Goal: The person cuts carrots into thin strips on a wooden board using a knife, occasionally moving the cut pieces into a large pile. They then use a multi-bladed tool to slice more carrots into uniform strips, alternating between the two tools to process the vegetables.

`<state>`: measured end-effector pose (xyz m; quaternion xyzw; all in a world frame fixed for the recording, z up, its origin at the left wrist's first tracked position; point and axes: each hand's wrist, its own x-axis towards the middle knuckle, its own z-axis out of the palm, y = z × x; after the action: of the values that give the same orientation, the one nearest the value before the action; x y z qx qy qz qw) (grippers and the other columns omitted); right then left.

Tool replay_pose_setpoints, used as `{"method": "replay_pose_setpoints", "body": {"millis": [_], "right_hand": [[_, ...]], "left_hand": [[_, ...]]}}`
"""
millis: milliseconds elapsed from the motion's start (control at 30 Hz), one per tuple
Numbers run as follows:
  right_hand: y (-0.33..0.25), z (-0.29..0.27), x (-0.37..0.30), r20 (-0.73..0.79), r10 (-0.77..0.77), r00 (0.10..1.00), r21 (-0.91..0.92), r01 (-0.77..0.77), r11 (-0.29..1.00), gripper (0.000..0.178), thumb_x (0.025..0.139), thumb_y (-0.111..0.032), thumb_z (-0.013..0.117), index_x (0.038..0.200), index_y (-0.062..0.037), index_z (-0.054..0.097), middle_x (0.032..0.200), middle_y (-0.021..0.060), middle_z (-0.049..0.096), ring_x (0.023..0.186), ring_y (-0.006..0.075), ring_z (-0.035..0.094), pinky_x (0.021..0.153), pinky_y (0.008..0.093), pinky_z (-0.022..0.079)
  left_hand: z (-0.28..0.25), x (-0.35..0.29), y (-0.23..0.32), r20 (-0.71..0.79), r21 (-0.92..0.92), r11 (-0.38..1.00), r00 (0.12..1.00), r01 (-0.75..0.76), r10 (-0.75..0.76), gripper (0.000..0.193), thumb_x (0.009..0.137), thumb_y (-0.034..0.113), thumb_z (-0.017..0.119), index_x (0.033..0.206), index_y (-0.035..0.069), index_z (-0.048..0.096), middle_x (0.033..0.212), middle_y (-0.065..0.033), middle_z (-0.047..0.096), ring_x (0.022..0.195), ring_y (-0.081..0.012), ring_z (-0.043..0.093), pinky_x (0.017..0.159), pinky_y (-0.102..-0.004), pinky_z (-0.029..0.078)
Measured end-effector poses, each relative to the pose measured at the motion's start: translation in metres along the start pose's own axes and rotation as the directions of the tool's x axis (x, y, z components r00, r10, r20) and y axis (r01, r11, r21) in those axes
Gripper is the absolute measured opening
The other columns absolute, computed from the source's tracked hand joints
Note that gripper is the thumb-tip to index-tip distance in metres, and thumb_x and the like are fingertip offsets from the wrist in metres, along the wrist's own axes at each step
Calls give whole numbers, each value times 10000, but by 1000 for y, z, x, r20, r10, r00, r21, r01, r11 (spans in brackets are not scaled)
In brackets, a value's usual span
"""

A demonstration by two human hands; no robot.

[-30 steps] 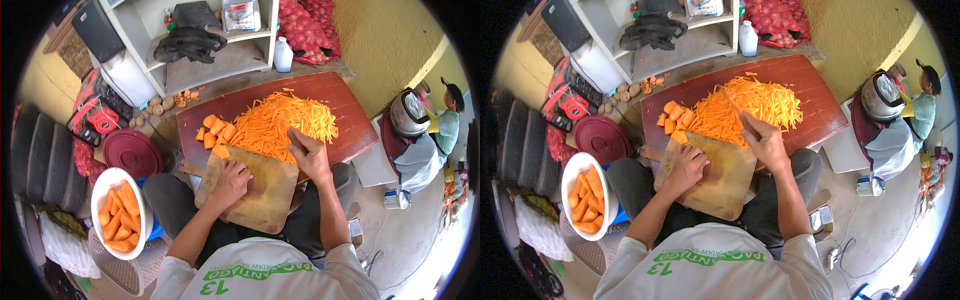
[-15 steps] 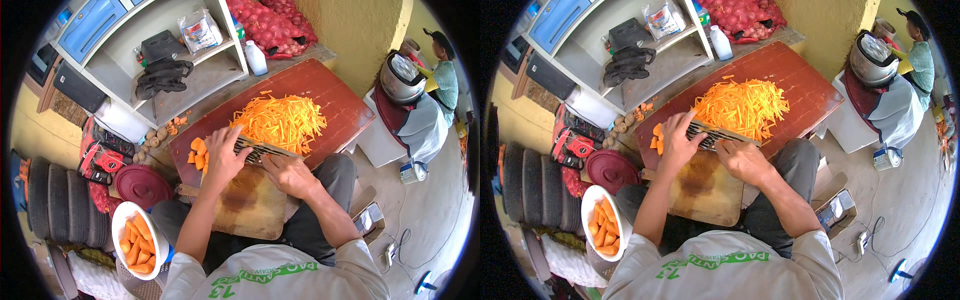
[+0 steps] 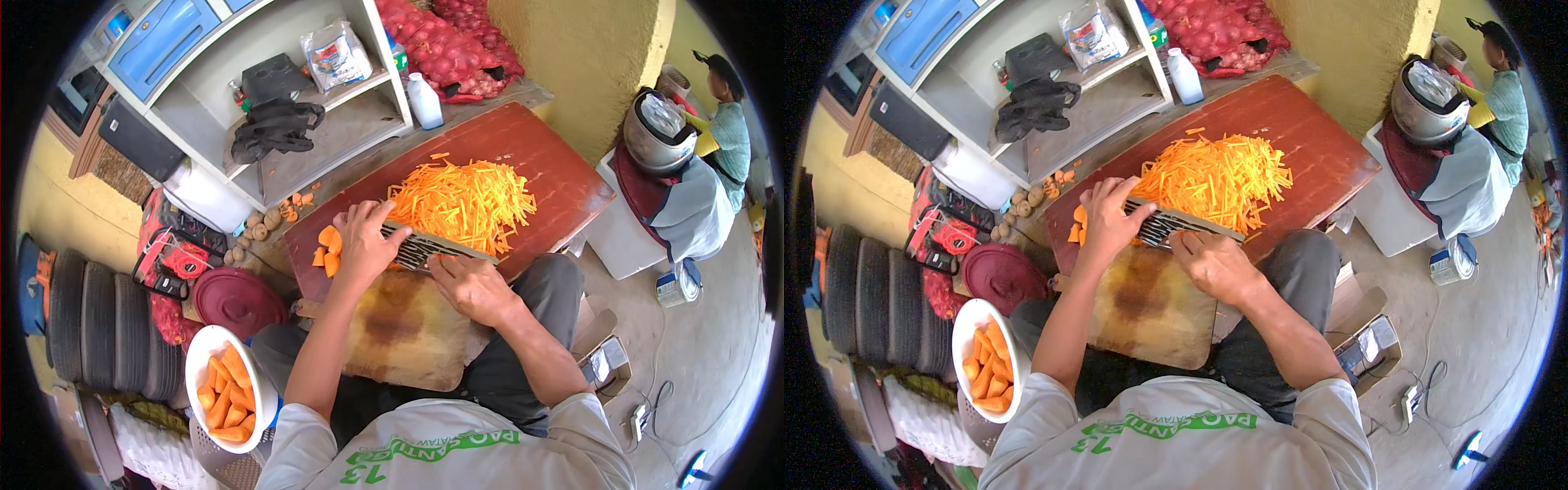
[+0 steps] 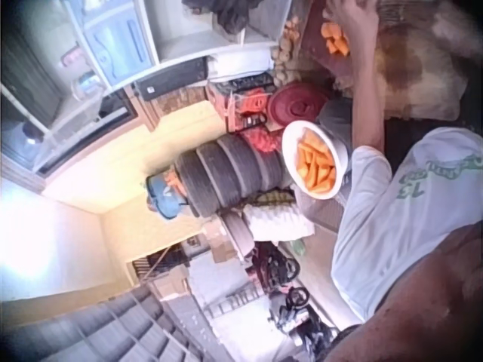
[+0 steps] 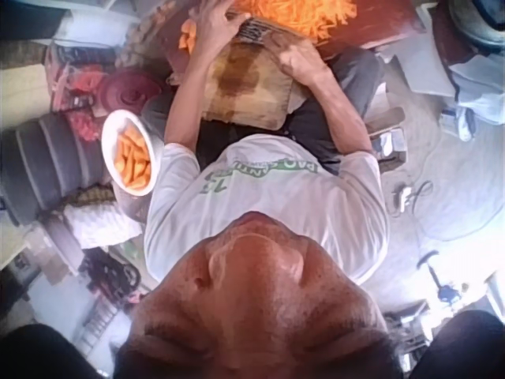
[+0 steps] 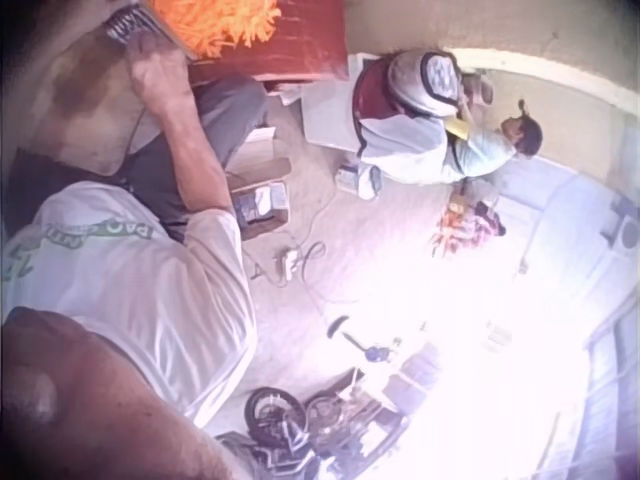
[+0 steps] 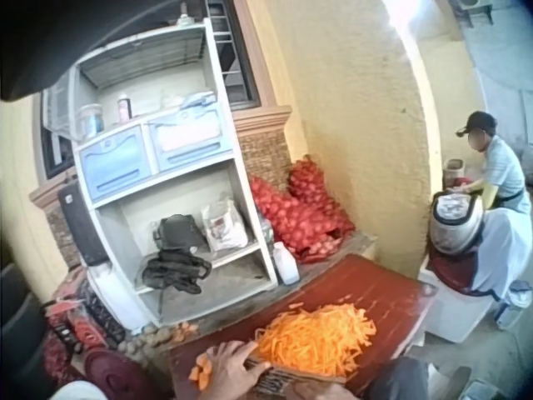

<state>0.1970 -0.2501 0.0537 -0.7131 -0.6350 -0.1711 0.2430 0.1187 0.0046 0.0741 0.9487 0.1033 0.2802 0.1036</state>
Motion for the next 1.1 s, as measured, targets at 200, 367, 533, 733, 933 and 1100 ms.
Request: {"method": "replay_pose_setpoints", "body": {"millis": [200, 367, 533, 733, 933, 1100], "right_hand": [[-14, 4, 3, 72, -54, 996, -14, 55, 998, 402, 929, -135, 797, 1288, 33, 733, 1055, 118, 732, 941, 272, 764, 812, 426, 643], [-13, 5, 7, 44, -39, 998, 85, 35, 996, 420, 909, -123, 820, 1291, 27, 733, 1043, 144, 736, 944, 328, 766, 813, 457, 644], [-8, -8, 6, 3, 112, 994, 202, -110, 973, 368, 944, -129, 800, 1272, 15, 716, 978, 192, 739, 895, 398, 770, 773, 496, 640], [-8, 1, 3, 7, 119, 993, 256, -117, 960, 420, 946, -179, 834, 1315, -8, 731, 1038, 216, 770, 893, 425, 785, 758, 509, 643], [-19, 3, 3, 142, 141, 980, 305, -179, 935, 471, 904, -119, 875, 1329, 45, 757, 1177, 257, 798, 1025, 459, 792, 869, 494, 659], [-19, 10, 6, 77, 113, 991, 315, -131, 940, 390, 955, -192, 830, 1296, -22, 744, 1116, 226, 785, 965, 449, 782, 808, 529, 644]], "left_hand": [[-4, -3, -6, -3, 158, 986, 998, -57, 59, 644, 817, 442, 974, 1303, 52, 813, 1261, -113, 732, 1217, -329, 645, 1096, -533, 373], [-4, -16, -27, -118, 180, 982, 990, -49, 71, 546, 845, 357, 967, 1291, 76, 820, 1187, -109, 749, 1166, -311, 665, 1092, -536, 365], [-30, -68, -51, -140, -187, 937, 936, 296, -324, 332, 878, 202, 928, 1161, 66, 821, 960, -92, 761, 933, -313, 715, 937, -473, 461], [-34, -136, -61, 125, -192, 805, 828, 561, -547, 490, 816, 257, 970, 1235, 46, 826, 1036, -162, 764, 1019, -351, 737, 993, -472, 501], [-19, -133, -55, 38, -91, 903, 907, 420, -419, 510, 826, 300, 963, 1258, 67, 824, 1277, -173, 726, 1258, -395, 630, 1059, -536, 456], [-13, -139, -70, 86, -179, 915, 932, 362, -352, 546, 814, 275, 975, 1287, 58, 810, 1299, -164, 717, 1261, -383, 626, 1081, -523, 445]]}}
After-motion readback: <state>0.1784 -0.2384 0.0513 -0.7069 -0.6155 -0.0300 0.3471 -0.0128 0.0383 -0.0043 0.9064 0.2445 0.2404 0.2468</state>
